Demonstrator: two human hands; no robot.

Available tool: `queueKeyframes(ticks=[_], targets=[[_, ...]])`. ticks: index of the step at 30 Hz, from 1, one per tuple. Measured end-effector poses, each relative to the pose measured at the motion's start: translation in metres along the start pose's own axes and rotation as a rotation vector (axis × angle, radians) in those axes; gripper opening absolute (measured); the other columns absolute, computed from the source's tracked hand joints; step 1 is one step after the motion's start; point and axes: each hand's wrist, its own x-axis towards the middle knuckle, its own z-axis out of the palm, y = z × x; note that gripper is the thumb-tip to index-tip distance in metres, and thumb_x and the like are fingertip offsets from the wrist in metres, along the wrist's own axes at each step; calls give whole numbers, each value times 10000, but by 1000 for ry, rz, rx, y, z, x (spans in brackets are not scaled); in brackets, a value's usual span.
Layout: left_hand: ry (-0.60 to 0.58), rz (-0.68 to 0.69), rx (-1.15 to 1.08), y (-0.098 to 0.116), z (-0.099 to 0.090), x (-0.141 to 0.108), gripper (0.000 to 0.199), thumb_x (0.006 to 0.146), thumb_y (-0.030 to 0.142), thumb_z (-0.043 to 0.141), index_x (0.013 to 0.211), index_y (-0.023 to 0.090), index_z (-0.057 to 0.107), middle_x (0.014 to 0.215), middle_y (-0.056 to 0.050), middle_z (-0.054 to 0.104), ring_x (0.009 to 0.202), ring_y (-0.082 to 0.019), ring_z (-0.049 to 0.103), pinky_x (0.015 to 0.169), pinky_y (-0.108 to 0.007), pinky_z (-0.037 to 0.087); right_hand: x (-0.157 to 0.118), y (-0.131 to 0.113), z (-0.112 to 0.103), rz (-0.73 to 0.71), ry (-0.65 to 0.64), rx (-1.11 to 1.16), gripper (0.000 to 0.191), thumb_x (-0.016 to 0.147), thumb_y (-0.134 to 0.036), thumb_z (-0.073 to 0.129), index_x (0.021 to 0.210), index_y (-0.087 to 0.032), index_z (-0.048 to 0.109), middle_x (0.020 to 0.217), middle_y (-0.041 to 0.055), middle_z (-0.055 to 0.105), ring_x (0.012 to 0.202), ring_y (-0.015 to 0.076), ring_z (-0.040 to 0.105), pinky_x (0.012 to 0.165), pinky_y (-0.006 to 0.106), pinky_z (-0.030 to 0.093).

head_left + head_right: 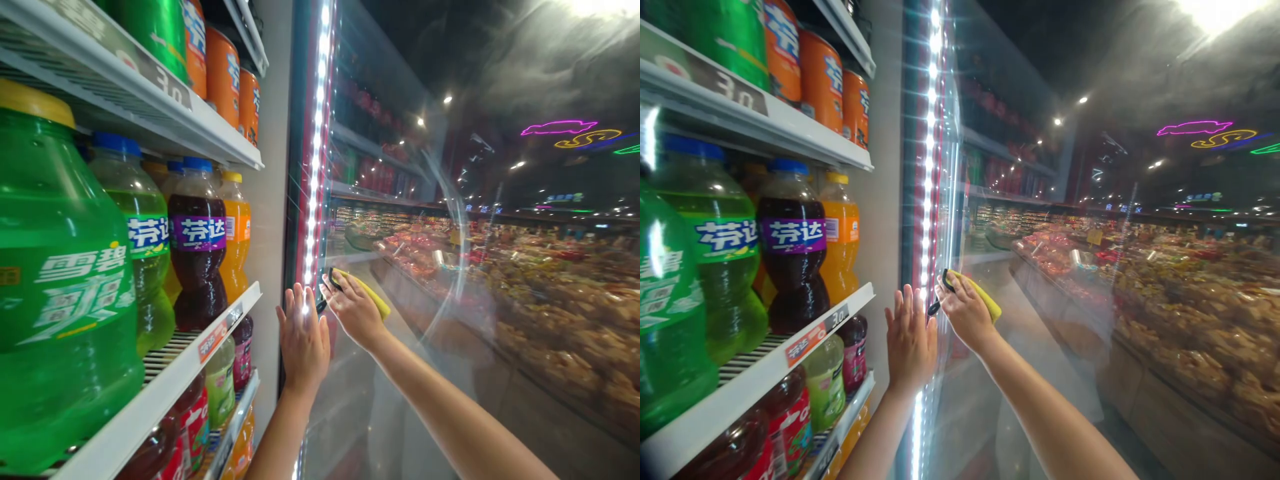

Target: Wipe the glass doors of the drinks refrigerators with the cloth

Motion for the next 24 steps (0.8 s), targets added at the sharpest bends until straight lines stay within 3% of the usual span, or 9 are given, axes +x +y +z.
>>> queueKeyframes(ticks=[2,5,9,11,13,16,18,21,24], targets=[[2,-4,3,-1,-2,1,702,996,225,449,1606,210,102,1634,-175,287,1524,-335,224,1201,-605,286,1,15,-14,47,6,-15,463,993,-160,480,1455,-165,517,1533,73,484,1468,262,381,1202,457,391],[16,-35,12,-4,-4,4,707,1000,241,443,1607,223,81,1643,-169,269,1526,-338,218,1198,-609,290,34,32,-21,158,56,-23,448,1006,-144,437,1445,-120,526,1552,114,447,1486,299,338,1218,502,352],[11,-57,23,-5,-6,1,697,996,219,437,1606,219,100,1639,-169,288,1528,-330,224,1203,-597,291,63,12,6,210,82,29,474,1005,-123,398,1469,-101,496,1538,131,469,1499,285,309,1238,473,328],[-7,-46,28,-3,-6,-4,693,993,218,444,1605,210,118,1635,-173,298,1527,-332,226,1203,-597,291,48,-10,23,172,52,53,491,999,-117,400,1483,-113,478,1530,118,484,1502,262,305,1243,450,324],[-32,-32,31,-2,-5,-9,691,995,219,444,1604,202,118,1633,-179,296,1525,-337,227,1198,-606,295,16,-28,32,81,2,72,481,992,-148,445,1468,-95,490,1531,121,484,1505,255,299,1250,431,310],[-67,-4,27,1,-5,-13,693,1002,221,433,1605,206,92,1629,-187,302,1526,-332,222,1191,-611,304,-35,-31,22,53,-27,69,483,984,-177,485,1461,-107,496,1516,102,507,1497,250,320,1259,436,286],[-69,14,13,1,-4,-12,695,1004,229,436,1605,217,88,1626,-185,309,1528,-326,215,1194,-608,300,-50,-20,7,94,-23,64,500,990,-165,462,1490,-163,464,1556,61,455,1501,243,314,1258,457,282],[-45,16,-15,1,-4,-6,701,1003,228,438,1606,225,80,1631,-181,294,1530,-328,209,1197,-610,287,-31,-2,-8,215,16,56,532,995,-127,418,1523,-186,417,1591,52,394,1513,259,283,1244,502,296],[-22,15,-27,4,-5,1,697,1004,218,424,1607,218,74,1638,-184,278,1532,-331,204,1196,-609,279,5,-4,-3,246,48,34,504,1000,-139,411,1503,-137,449,1574,83,421,1501,280,311,1227,486,338]])
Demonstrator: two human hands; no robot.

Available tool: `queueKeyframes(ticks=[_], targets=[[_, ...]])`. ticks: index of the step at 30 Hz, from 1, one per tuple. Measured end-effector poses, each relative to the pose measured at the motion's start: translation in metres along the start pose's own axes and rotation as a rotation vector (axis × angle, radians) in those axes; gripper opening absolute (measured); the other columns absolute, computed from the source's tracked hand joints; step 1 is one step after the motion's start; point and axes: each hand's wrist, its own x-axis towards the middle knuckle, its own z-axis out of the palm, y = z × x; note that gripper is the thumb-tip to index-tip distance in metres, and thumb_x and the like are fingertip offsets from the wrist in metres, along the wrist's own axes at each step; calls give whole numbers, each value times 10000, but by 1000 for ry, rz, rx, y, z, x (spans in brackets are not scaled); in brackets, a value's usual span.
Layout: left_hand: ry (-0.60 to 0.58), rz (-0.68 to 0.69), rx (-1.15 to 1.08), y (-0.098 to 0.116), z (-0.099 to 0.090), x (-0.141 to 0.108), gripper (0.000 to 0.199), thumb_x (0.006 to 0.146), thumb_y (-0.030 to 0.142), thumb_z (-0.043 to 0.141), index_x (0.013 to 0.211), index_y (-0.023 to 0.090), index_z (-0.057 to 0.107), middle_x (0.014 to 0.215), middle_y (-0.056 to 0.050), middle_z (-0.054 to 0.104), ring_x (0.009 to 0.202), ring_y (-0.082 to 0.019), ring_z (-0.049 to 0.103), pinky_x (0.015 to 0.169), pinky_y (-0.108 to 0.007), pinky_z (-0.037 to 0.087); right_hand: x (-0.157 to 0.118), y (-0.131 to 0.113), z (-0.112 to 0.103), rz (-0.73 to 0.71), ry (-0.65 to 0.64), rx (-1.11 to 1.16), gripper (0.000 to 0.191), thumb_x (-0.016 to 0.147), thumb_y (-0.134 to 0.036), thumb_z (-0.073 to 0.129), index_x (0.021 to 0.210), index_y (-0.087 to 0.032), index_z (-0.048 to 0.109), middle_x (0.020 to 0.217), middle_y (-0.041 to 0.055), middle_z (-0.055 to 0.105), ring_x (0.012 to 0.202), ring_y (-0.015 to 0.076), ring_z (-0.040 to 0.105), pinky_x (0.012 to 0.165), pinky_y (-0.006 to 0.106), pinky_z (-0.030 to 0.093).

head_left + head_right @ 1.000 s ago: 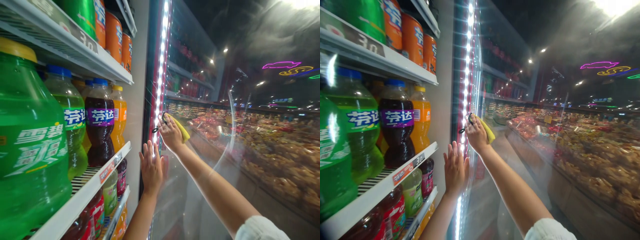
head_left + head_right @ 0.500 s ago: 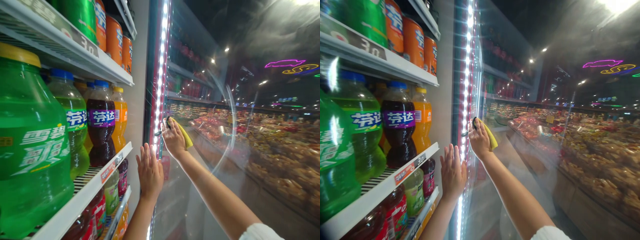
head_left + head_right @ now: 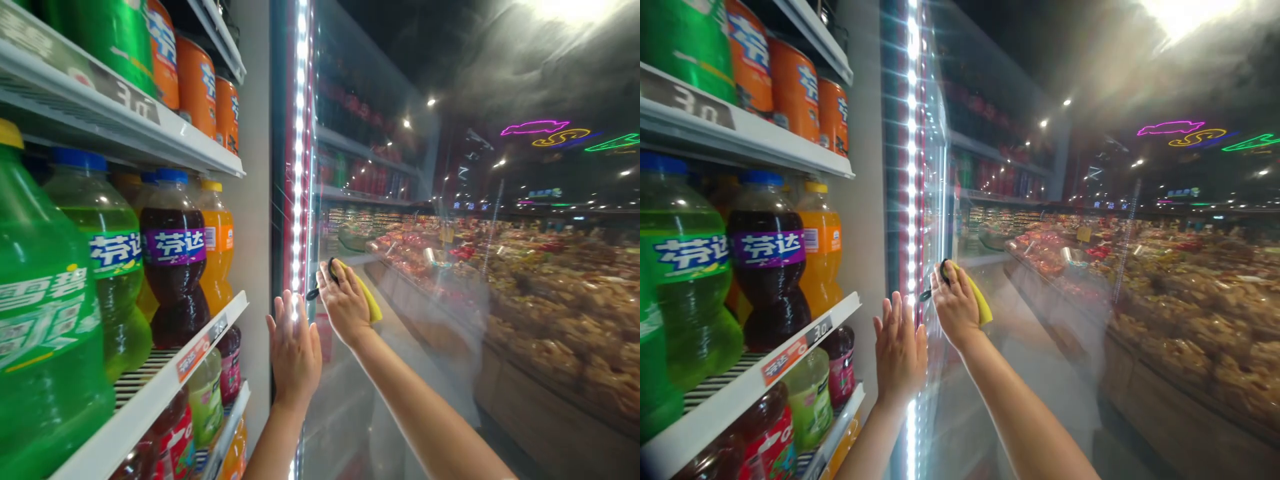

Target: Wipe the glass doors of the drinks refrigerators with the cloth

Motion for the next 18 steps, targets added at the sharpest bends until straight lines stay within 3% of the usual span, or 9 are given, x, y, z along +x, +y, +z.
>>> queueKeyframes(ticks=[2,5,8,10,14,18], targets=[[6,10,-7,5,-1,1,691,1003,214,428,1606,212,91,1634,-180,293,1532,-324,209,1205,-596,269,3,-10,10,-55,-2,-30,471,1006,-165,427,1470,-121,496,1550,80,463,1478,270,361,1220,429,363],[-5,42,-29,16,-1,-2,692,1000,208,440,1605,202,105,1630,-177,308,1528,-315,228,1219,-576,254,-30,-13,11,-122,-19,-51,449,1009,-208,463,1451,-158,524,1532,44,495,1463,243,390,1217,382,365],[-34,76,-65,28,1,-6,712,996,209,454,1606,201,87,1642,-173,278,1526,-316,234,1224,-560,252,-74,8,-16,-109,-26,-73,479,1007,-216,485,1485,-197,479,1557,28,464,1474,237,370,1222,408,349],[-52,94,-97,34,4,-5,727,993,215,465,1606,203,75,1649,-164,264,1527,-315,231,1226,-548,255,-86,28,-41,-56,-10,-120,505,1007,-189,475,1508,-233,442,1579,15,428,1485,243,348,1223,443,338],[-41,107,-178,46,9,4,719,995,232,467,1606,224,88,1664,-140,226,1539,-312,194,1244,-563,193,-62,51,-72,89,67,-239,505,1004,-163,461,1503,-237,451,1581,22,421,1484,275,347,1203,492,355],[-5,111,-259,61,14,9,707,1002,221,443,1606,235,76,1679,-118,175,1553,-291,126,1256,-560,145,-51,42,-66,63,81,-324,462,1007,-209,462,1466,-176,504,1567,32,446,1450,277,407,1163,419,424]])
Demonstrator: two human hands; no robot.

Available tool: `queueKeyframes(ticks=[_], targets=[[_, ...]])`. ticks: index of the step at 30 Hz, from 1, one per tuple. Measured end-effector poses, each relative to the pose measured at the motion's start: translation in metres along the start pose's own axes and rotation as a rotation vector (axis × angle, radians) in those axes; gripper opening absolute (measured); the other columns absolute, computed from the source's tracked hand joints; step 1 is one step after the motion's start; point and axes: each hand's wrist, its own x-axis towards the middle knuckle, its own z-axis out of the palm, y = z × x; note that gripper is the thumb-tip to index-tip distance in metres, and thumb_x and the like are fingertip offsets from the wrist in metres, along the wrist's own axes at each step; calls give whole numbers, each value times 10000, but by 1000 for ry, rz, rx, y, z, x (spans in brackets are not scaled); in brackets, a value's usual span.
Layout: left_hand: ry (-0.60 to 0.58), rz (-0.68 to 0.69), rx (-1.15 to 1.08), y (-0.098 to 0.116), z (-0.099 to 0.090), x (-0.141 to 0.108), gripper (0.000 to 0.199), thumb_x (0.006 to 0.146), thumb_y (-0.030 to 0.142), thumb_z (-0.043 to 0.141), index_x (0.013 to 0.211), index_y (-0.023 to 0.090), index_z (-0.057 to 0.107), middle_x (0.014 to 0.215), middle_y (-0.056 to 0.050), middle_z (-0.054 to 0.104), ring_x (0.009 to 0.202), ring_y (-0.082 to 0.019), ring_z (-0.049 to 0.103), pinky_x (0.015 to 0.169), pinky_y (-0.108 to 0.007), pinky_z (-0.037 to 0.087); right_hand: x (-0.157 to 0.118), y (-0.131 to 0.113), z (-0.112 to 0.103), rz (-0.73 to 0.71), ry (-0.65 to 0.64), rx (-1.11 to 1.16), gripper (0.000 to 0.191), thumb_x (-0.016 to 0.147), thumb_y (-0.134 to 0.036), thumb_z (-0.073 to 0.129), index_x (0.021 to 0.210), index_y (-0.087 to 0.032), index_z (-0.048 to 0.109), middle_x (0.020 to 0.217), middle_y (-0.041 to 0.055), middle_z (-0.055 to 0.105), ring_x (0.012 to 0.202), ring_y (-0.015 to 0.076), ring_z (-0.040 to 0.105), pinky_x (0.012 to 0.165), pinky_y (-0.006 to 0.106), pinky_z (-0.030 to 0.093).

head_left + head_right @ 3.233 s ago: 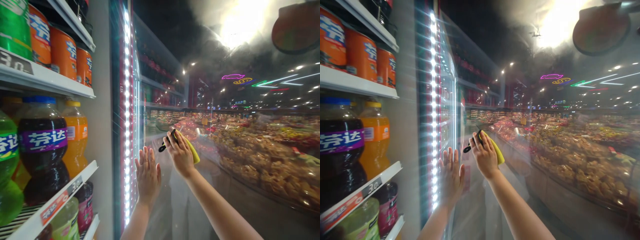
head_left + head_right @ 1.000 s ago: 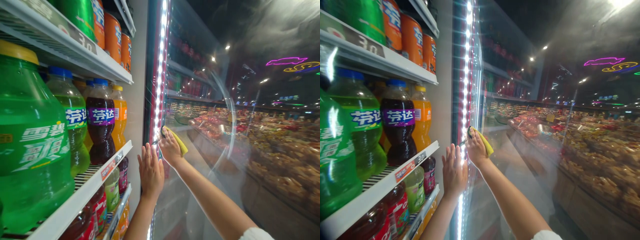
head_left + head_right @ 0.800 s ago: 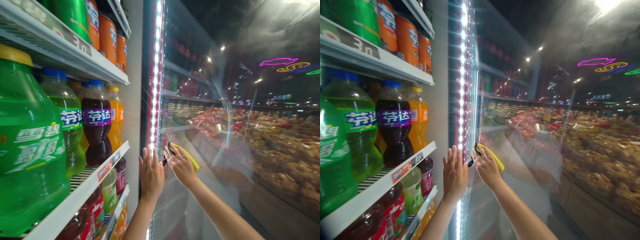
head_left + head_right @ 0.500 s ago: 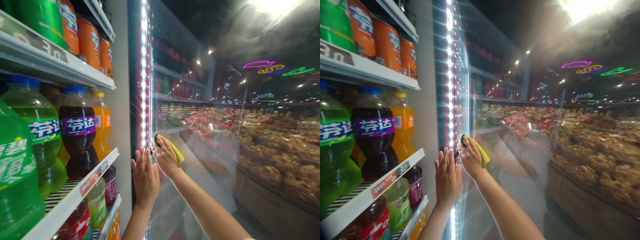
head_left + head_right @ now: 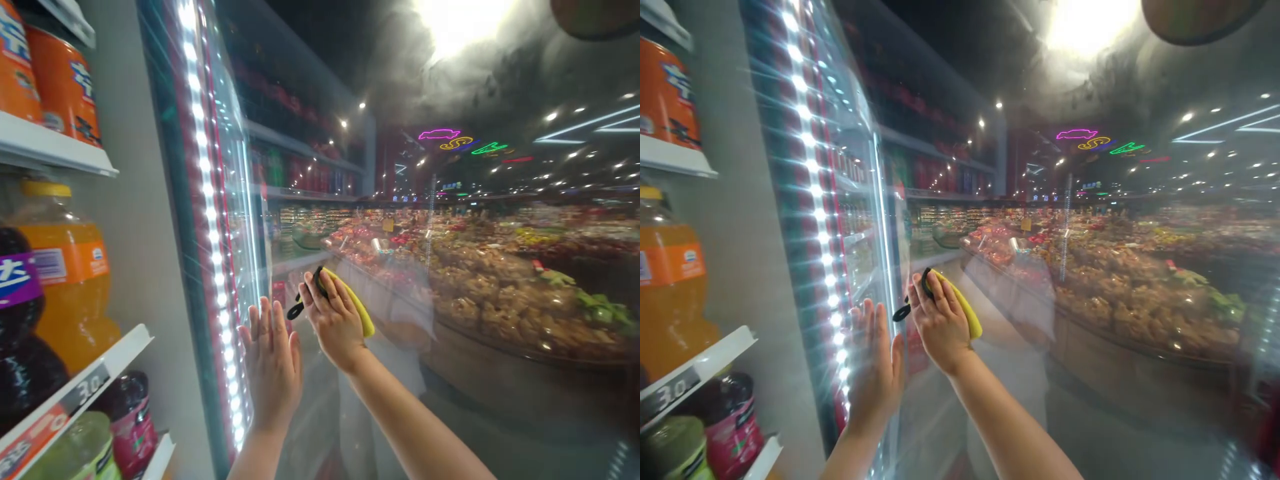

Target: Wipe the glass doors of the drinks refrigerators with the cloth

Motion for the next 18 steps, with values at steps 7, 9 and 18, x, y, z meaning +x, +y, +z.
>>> queueKeyframes(ticks=[7,9,18], targets=[[-30,101,-25,30,13,-16,723,985,192,489,1603,194,112,1661,-140,232,1547,-271,153,1264,-503,169,-88,33,-28,-58,-31,-80,434,1020,-188,438,1439,-246,535,1542,-32,483,1443,214,418,1196,385,377],[-49,140,-34,38,17,-20,720,985,191,488,1602,197,117,1658,-141,241,1543,-276,170,1257,-511,193,-94,55,-41,12,-18,-111,455,1012,-143,435,1445,-247,529,1532,-19,495,1488,234,342,1219,429,331],[-56,184,-89,65,37,-22,715,981,172,472,1602,194,119,1652,-130,251,1542,-267,168,1262,-511,178,-74,54,-36,123,36,-154,463,999,-171,453,1448,-245,533,1551,-1,465,1511,270,286,1187,434,378]])
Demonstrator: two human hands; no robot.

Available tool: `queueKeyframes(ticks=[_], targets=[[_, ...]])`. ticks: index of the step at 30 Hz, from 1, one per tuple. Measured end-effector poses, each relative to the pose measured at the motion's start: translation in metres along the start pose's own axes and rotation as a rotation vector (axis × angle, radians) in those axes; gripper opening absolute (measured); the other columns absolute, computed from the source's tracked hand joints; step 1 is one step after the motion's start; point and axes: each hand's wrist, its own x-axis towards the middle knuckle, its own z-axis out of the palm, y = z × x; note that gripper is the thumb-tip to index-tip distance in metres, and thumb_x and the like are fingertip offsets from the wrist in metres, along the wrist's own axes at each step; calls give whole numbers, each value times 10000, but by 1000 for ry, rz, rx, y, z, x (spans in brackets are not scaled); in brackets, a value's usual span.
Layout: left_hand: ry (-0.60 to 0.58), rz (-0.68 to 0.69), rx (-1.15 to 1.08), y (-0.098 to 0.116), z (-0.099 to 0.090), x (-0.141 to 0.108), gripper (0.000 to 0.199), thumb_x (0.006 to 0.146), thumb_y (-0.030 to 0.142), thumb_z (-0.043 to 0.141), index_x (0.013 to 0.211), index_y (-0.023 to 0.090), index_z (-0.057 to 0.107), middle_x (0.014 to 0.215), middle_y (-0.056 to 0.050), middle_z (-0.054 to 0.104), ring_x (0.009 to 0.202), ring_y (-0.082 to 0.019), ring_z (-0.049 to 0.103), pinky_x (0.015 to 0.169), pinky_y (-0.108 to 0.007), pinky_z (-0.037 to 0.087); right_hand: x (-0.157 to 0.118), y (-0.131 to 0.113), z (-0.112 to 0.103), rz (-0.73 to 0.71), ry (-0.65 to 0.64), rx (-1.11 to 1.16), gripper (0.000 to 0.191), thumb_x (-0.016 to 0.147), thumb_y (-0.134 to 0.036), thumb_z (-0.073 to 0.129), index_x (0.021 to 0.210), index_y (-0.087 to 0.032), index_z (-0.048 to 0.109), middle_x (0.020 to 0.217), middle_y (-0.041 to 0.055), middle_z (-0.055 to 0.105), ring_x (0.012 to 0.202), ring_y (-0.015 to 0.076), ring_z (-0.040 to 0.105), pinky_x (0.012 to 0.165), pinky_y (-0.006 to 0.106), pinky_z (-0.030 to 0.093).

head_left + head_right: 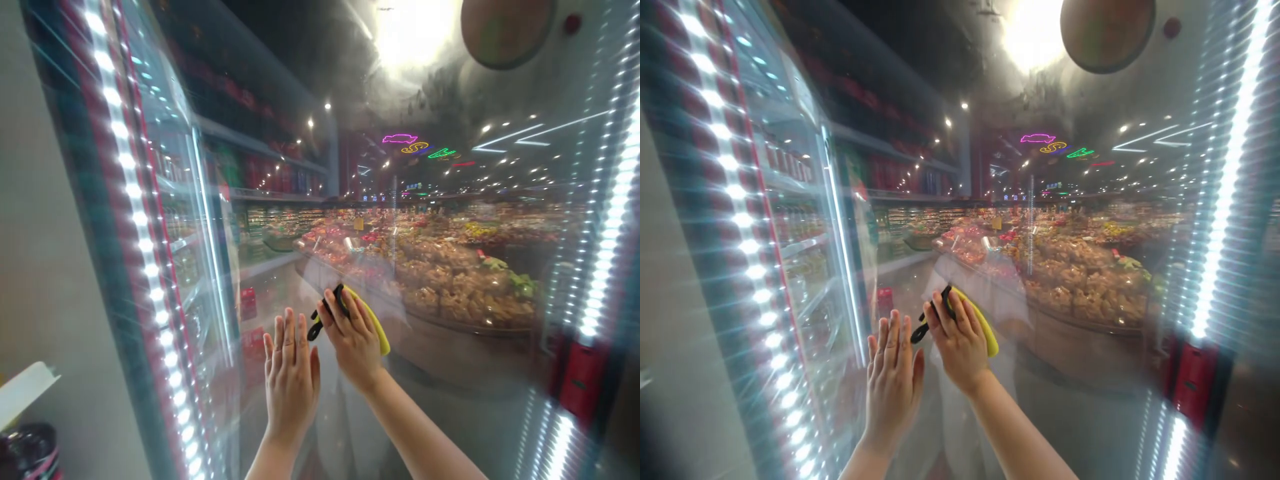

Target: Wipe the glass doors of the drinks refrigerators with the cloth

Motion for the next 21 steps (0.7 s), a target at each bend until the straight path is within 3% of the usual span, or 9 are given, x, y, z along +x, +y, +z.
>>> queueKeyframes(ticks=[3,6,9,12,14,18,21], targets=[[-17,17,-13,11,7,-3,730,970,152,483,1601,196,120,1650,-130,245,1540,-256,171,1267,-491,168,-37,16,-8,-79,-39,26,466,994,-147,460,1425,-295,553,1528,-29,496,1467,229,385,1193,414,382],[-30,60,-14,22,14,-4,743,963,167,519,1598,172,134,1638,-141,274,1540,-244,173,1271,-460,158,-57,47,-22,-22,-58,22,534,973,-82,462,1452,-310,520,1501,-17,530,1466,231,387,1195,436,380],[-37,114,-41,30,20,1,729,967,165,511,1596,167,143,1633,-133,289,1542,-232,167,1273,-440,147,-42,66,-28,132,-35,-1,602,967,-65,439,1522,-297,421,1538,17,484,1505,259,306,1194,478,368],[-23,131,-71,37,26,9,714,971,167,499,1595,164,153,1634,-127,290,1542,-232,168,1276,-436,130,-15,63,-22,241,-4,-29,600,979,-97,422,1551,-269,371,1586,34,411,1527,287,240,1185,508,369],[-8,115,-89,43,31,14,709,970,166,494,1594,163,157,1638,-129,275,1543,-237,161,1277,-441,117,-12,58,-18,220,-3,-42,579,978,-113,429,1537,-261,401,1593,29,400,1530,290,230,1180,499,377],[-1,108,-141,61,41,18,722,960,138,492,1595,177,150,1636,-118,272,1542,-232,152,1280,-439,89,-51,73,-25,37,-44,-57,536,972,-111,446,1479,-279,491,1556,-4,464,1519,264,267,1188,444,378],[-3,143,-181,76,50,18,740,958,163,527,1595,190,151,1617,-108,319,1536,-220,172,1281,-422,91,-81,105,-40,53,-41,-78,580,963,-70,435,1502,-281,455,1534,8,497,1511,250,290,1189,441,379]])
